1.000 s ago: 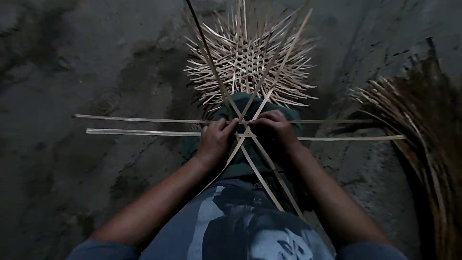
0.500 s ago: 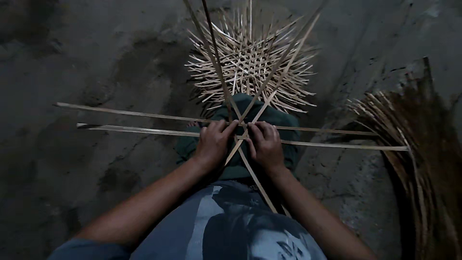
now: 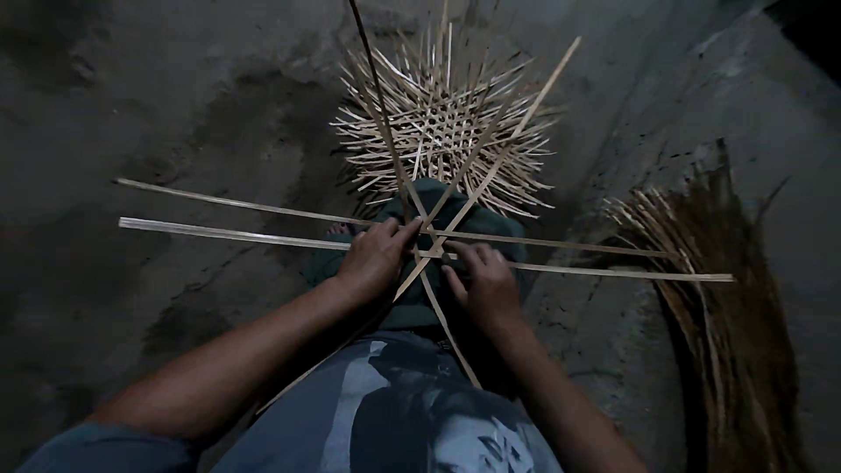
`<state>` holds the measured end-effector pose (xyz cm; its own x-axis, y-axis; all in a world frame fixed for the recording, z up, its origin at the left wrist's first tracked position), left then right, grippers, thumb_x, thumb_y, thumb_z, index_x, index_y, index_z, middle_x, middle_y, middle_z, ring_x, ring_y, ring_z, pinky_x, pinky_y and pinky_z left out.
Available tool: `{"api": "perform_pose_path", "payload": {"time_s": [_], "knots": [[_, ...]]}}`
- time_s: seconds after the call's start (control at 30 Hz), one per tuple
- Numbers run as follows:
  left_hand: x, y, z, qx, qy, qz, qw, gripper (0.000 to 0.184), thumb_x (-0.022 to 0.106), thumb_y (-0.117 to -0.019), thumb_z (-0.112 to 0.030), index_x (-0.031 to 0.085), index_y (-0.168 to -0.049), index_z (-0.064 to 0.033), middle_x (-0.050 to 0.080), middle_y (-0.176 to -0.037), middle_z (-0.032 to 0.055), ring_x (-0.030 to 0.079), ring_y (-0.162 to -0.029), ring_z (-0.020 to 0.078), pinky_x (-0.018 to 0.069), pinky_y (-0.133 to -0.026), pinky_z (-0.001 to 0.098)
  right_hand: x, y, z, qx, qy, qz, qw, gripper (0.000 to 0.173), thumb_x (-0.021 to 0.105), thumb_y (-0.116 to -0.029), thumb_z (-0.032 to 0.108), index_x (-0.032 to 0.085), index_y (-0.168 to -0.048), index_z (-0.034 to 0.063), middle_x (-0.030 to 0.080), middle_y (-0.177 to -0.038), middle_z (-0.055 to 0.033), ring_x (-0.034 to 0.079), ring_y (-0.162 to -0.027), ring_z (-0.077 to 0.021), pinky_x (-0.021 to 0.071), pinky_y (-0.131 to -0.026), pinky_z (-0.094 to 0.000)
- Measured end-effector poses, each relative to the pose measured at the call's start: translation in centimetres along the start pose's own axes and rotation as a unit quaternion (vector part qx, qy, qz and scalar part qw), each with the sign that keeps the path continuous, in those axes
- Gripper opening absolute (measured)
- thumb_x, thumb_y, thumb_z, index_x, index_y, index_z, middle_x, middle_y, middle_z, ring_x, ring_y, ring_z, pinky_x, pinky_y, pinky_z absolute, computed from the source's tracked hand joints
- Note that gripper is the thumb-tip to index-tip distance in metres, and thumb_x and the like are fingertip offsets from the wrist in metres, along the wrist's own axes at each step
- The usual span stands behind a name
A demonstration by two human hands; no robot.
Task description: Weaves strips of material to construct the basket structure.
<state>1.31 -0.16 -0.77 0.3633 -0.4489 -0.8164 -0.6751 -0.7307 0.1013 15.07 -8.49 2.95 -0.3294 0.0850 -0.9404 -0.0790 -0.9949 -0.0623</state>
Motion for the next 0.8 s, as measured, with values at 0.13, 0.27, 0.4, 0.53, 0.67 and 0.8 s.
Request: {"api": "perform_pose_path", "payload": {"time_s": [0.13, 0.27, 0.4, 0.53, 0.67, 0.8], "knots": [[0.2, -0.3, 0.0, 0.0, 0.008, 0.035, 0.999, 0.058, 0.061, -0.1035, -0.025, 0.041, -0.158, -0.0251, 0.062, -0.118, 0.0167, 0.064, -0.102, 0.0363, 0.0533, -0.084, 0.0568, 1.4, 1.5, -0.1, 0.024, -0.052, 0.012, 0.998, 0.034, 0.066, -0.0936, 0.011, 0.073, -0.127, 0.0131, 0.07, -0.111, -0.0159, 0.071, -0.093, -0.0275, 0.0614, -0.081, -0.042], [0.5, -0.8, 0.3, 0.001, 0.003, 0.056, 0.998, 0.06, 0.061, -0.1029, -0.025, 0.039, -0.159, -0.0283, 0.063, -0.118, 0.0159, 0.065, -0.099, 0.0354, 0.0548, -0.084, 0.0564, 1.5, 1.6, 0.0, 0.017, -0.056, -0.004, 0.998, 0.033, 0.066, -0.0939, 0.013, 0.073, -0.126, 0.0116, 0.07, -0.11, -0.0167, 0.071, -0.09, -0.0271, 0.0615, -0.08, -0.0411], [0.1, -0.3, 0.3, 0.017, 0.003, -0.012, 1.0, 0.058, 0.065, -0.1005, -0.022, 0.046, -0.155, -0.0215, 0.064, -0.112, 0.0174, 0.067, -0.095, 0.0354, 0.0564, -0.081, 0.0545, 1.5, 1.3, 1.2, 0.008, -0.023, 0.013, 1.0, 0.05, 0.07, -0.0935, 0.047, 0.07, -0.126, 0.0092, 0.068, -0.118, -0.0168, 0.066, -0.108, -0.0332, 0.0574, -0.091, -0.0471], [0.0, 0.4, 0.2, 0.048, 0.004, -0.074, 0.996, 0.048, 0.066, -0.1001, -0.022, 0.057, -0.147, -0.0151, 0.066, -0.106, 0.0162, 0.067, -0.093, 0.0335, 0.0569, -0.081, 0.0506, 2.5, 1.3, 1.2, 0.028, -0.026, 0.043, 0.998, 0.059, 0.075, -0.0881, 0.048, 0.066, -0.131, 0.0077, 0.063, -0.124, -0.0187, 0.064, -0.111, -0.0338, 0.0571, -0.092, -0.0456], [-0.1, 0.5, 0.4, 0.042, 0.023, -0.083, 0.995, 0.048, 0.069, -0.0984, -0.02, 0.058, -0.145, -0.0147, 0.065, -0.105, 0.0156, 0.066, -0.093, 0.0317, 0.057, -0.083, 0.0481, 2.6, 1.5, 1.0, 0.02, -0.034, 0.03, 0.999, 0.057, 0.076, -0.0884, 0.044, 0.065, -0.132, 0.0076, 0.063, -0.123, -0.0181, 0.065, -0.11, -0.0324, 0.0577, -0.09, -0.0443], [0.0, 0.5, 0.6, 0.035, 0.03, -0.084, 0.995, 0.048, 0.069, -0.0986, -0.022, 0.059, -0.145, -0.014, 0.065, -0.105, 0.0162, 0.067, -0.093, 0.032, 0.0571, -0.084, 0.0484, 2.6, 1.6, 0.8, 0.006, -0.041, 0.019, 0.999, 0.055, 0.075, -0.0897, 0.041, 0.065, -0.132, 0.0081, 0.064, -0.123, -0.0179, 0.065, -0.109, -0.032, 0.0579, -0.09, -0.0446]]}}
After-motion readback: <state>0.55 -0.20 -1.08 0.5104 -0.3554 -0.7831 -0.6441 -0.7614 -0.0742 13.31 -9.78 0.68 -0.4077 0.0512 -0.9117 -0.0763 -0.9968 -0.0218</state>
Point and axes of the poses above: each hand's wrist, its own y-axis away from the middle knuckle, its own x-axis out of the palm, z = x × y, the point moved 9 cm from there along -y, towards the middle knuckle
